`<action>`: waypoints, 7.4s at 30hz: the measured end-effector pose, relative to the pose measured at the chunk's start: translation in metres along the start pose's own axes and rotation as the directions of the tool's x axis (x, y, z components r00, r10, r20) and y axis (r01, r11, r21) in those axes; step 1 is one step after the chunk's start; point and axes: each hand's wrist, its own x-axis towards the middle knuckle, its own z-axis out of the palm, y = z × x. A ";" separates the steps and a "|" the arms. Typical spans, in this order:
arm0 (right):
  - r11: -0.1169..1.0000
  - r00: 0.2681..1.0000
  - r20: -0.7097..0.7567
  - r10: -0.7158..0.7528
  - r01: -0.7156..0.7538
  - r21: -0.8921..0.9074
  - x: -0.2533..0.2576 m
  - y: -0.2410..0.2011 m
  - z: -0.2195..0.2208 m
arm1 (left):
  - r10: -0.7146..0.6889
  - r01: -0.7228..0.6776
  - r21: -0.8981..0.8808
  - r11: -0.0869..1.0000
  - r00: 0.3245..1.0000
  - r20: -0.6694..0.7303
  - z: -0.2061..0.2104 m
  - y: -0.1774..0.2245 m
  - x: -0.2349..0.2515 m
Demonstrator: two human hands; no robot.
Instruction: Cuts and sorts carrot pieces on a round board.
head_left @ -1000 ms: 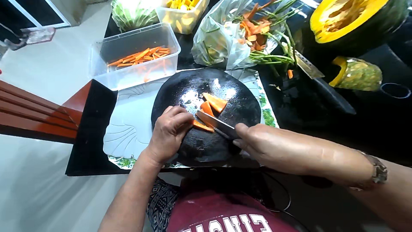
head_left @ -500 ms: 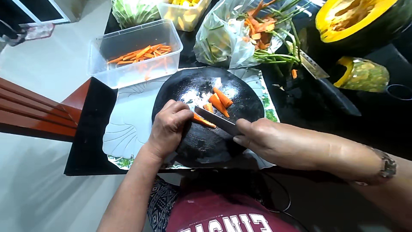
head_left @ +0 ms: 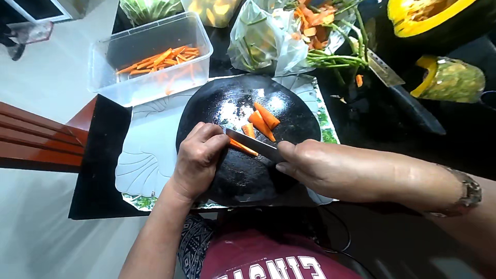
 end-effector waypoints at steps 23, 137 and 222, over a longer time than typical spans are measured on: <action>0.970 0.960 0.168 0.223 -0.201 -0.137 0.007 -0.032 -0.002 | 0.069 -0.071 0.129 0.989 0.997 0.023 0.002 0.001 0.001; 0.962 0.990 0.045 0.137 -0.122 -0.244 0.031 -0.045 0.002 | -0.028 0.029 0.063 0.998 0.999 -0.020 -0.003 0.001 -0.014; 0.575 0.812 -0.538 0.227 0.334 0.747 0.015 0.092 0.014 | -0.618 0.592 0.309 0.744 0.786 -0.015 -0.080 -0.117 0.170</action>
